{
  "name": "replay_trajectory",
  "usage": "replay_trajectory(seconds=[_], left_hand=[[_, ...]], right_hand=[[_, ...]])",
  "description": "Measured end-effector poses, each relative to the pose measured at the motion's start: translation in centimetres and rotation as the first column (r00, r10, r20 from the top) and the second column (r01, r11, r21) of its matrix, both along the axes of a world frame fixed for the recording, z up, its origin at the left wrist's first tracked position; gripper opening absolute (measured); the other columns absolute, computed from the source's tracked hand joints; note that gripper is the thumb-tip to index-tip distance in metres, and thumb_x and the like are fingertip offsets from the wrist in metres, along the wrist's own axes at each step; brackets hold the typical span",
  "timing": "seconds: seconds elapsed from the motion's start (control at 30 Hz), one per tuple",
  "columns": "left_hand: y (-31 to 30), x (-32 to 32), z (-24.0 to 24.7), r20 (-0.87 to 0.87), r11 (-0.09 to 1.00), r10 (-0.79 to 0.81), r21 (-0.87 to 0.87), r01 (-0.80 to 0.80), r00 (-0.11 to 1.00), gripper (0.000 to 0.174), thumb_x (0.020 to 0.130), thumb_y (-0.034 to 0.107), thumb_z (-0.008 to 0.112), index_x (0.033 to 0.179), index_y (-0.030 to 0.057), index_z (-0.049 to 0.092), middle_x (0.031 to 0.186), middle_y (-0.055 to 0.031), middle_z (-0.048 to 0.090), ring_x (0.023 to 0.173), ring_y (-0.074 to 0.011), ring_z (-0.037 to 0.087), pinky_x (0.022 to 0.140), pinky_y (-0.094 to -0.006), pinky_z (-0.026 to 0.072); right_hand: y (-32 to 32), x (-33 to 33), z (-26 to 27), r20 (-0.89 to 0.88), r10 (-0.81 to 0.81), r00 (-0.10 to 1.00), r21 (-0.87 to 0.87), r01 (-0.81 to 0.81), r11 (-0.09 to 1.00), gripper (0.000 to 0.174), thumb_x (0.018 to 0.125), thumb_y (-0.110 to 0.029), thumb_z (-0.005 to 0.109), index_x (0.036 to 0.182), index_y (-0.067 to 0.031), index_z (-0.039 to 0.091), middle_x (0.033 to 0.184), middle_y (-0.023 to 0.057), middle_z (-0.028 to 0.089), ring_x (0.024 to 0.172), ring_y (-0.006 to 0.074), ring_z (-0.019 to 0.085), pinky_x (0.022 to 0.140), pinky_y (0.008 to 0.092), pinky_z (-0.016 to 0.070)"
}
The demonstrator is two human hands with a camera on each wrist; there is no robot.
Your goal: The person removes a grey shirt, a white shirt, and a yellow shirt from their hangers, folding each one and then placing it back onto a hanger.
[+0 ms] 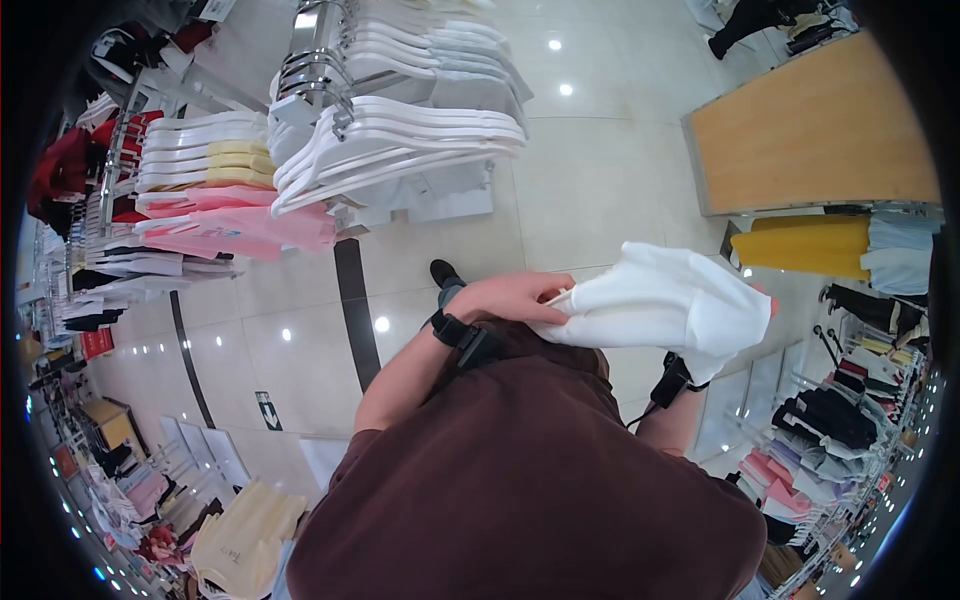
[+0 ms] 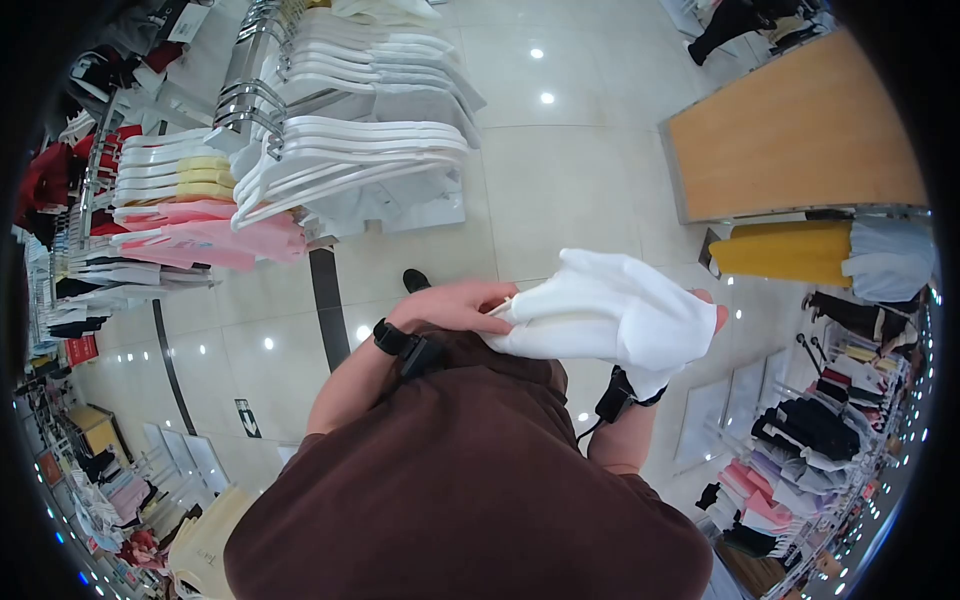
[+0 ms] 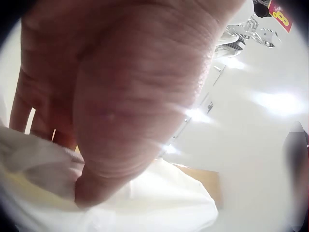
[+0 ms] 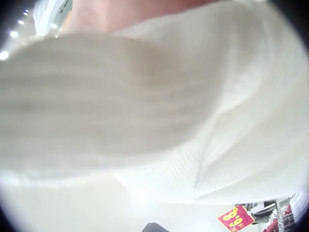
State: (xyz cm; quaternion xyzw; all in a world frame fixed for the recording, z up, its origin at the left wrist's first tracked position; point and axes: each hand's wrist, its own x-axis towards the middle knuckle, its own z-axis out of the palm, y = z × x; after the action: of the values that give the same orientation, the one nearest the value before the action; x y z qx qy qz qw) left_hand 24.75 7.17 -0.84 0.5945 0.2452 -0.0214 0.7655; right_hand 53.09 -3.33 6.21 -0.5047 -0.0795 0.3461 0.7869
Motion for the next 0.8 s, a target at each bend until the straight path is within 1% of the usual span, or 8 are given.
replay_trajectory(seconds=[0.2, 0.27, 0.3, 0.37, 0.47, 0.57, 0.67, 0.8], left_hand=[[-0.3, -2.7, -1.7, -0.005, 0.901, 0.311, 0.32, -0.293, 0.95, 0.028, 0.101, 0.024, 0.061, 0.119, 0.0045, 0.067, 0.106, -0.0109, 0.071, 0.099, -0.0225, 0.065, 0.085, -0.0368, 0.0507], [0.0, -4.8, -5.4, -0.128, 0.684, 0.543, 0.64, -0.349, 0.83, 0.028, 0.101, 0.022, 0.058, 0.121, 0.0048, 0.068, 0.107, -0.0132, 0.073, 0.099, -0.0271, 0.068, 0.089, -0.0374, 0.0516], [0.0, -5.8, -6.4, -0.129, 0.682, 0.547, 0.642, -0.351, 0.827, 0.028, 0.101, 0.022, 0.058, 0.121, 0.0048, 0.068, 0.107, -0.0132, 0.073, 0.099, -0.0271, 0.068, 0.089, -0.0374, 0.0516], [0.0, -7.7, -7.3, -0.159, 0.535, 0.764, 0.698, -0.476, 0.626, 0.023, 0.102, 0.017, 0.056, 0.116, 0.0044, 0.069, 0.113, -0.0122, 0.07, 0.107, -0.0252, 0.066, 0.09, -0.0374, 0.0509], [0.1, -10.4, -7.1, -0.032, 0.459, 0.881, 0.304, -0.835, 0.472, 0.023, 0.103, 0.011, 0.051, 0.117, 0.0052, 0.068, 0.12, -0.0079, 0.069, 0.112, -0.0232, 0.066, 0.098, -0.0367, 0.0498], [-0.3, -13.0, -5.3, -0.022, 0.242, 0.967, -0.221, -0.945, 0.253, 0.025, 0.106, 0.009, 0.047, 0.126, 0.0056, 0.062, 0.128, -0.0047, 0.065, 0.119, -0.0195, 0.063, 0.105, -0.0359, 0.0469], [-0.9, -14.4, -1.3, 0.0, 0.097, 0.993, -0.518, -0.85, 0.114, 0.023, 0.107, 0.013, 0.05, 0.129, 0.0082, 0.056, 0.128, -0.0036, 0.063, 0.12, -0.015, 0.06, 0.104, -0.0327, 0.046], [-1.6, -15.6, 2.1, 0.033, 0.051, 0.999, -0.491, -0.87, 0.04, 0.021, 0.105, 0.011, 0.052, 0.125, 0.008, 0.055, 0.124, -0.0035, 0.063, 0.113, -0.0122, 0.061, 0.098, -0.0313, 0.0469]], right_hand=[[0.3, 1.2, -0.6, 0.333, -0.015, 0.943, 0.026, 0.007, 1.0, 0.051, 0.108, -0.063, 0.042, 0.089, -0.0156, 0.046, 0.08, 0.0011, 0.05, 0.074, 0.0149, 0.051, 0.073, 0.0382, 0.051], [1.1, 0.7, -0.4, 0.383, 0.005, 0.924, 0.055, -0.028, 0.998, 0.052, 0.108, -0.063, 0.043, 0.089, -0.015, 0.046, 0.08, 0.0018, 0.05, 0.073, 0.015, 0.051, 0.072, 0.0385, 0.0511], [1.8, 0.3, 0.0, 0.128, 0.355, 0.926, 0.458, -0.372, 0.807, 0.053, 0.108, -0.062, 0.043, 0.09, -0.0132, 0.047, 0.083, 0.0041, 0.054, 0.075, 0.0155, 0.053, 0.072, 0.0389, 0.0514], [1.7, 0.5, -0.6, 0.041, 0.716, 0.697, 0.818, -0.435, 0.377, 0.053, 0.108, -0.062, 0.043, 0.091, -0.0114, 0.049, 0.085, 0.0064, 0.058, 0.076, 0.016, 0.055, 0.072, 0.0392, 0.0518], [0.6, 1.3, -2.5, 0.254, 0.385, 0.887, 0.247, -0.445, 0.861, 0.049, 0.109, -0.054, 0.046, 0.095, -0.0078, 0.055, 0.093, 0.0084, 0.064, 0.08, 0.0165, 0.061, 0.073, 0.0366, 0.0522], [3.4, -0.4, -1.7, 0.205, 0.688, 0.697, 0.246, -0.717, 0.653, 0.039, 0.108, -0.043, 0.054, 0.099, -0.0049, 0.06, 0.096, 0.0048, 0.065, 0.082, 0.0143, 0.063, 0.073, 0.0323, 0.0518], [7.3, -3.4, 0.6, 0.103, 0.877, 0.47, -0.29, -0.829, 0.478, 0.022, 0.106, -0.025, 0.061, 0.103, -0.0033, 0.062, 0.09, -0.0013, 0.062, 0.08, 0.0102, 0.061, 0.071, 0.0275, 0.0495], [10.9, -7.7, 0.0, 0.306, 0.935, 0.181, -0.634, -0.694, 0.341, 0.021, 0.104, -0.023, 0.063, 0.103, -0.0018, 0.063, 0.087, 0.0006, 0.065, 0.078, 0.011, 0.06, 0.07, 0.0274, 0.0494]])
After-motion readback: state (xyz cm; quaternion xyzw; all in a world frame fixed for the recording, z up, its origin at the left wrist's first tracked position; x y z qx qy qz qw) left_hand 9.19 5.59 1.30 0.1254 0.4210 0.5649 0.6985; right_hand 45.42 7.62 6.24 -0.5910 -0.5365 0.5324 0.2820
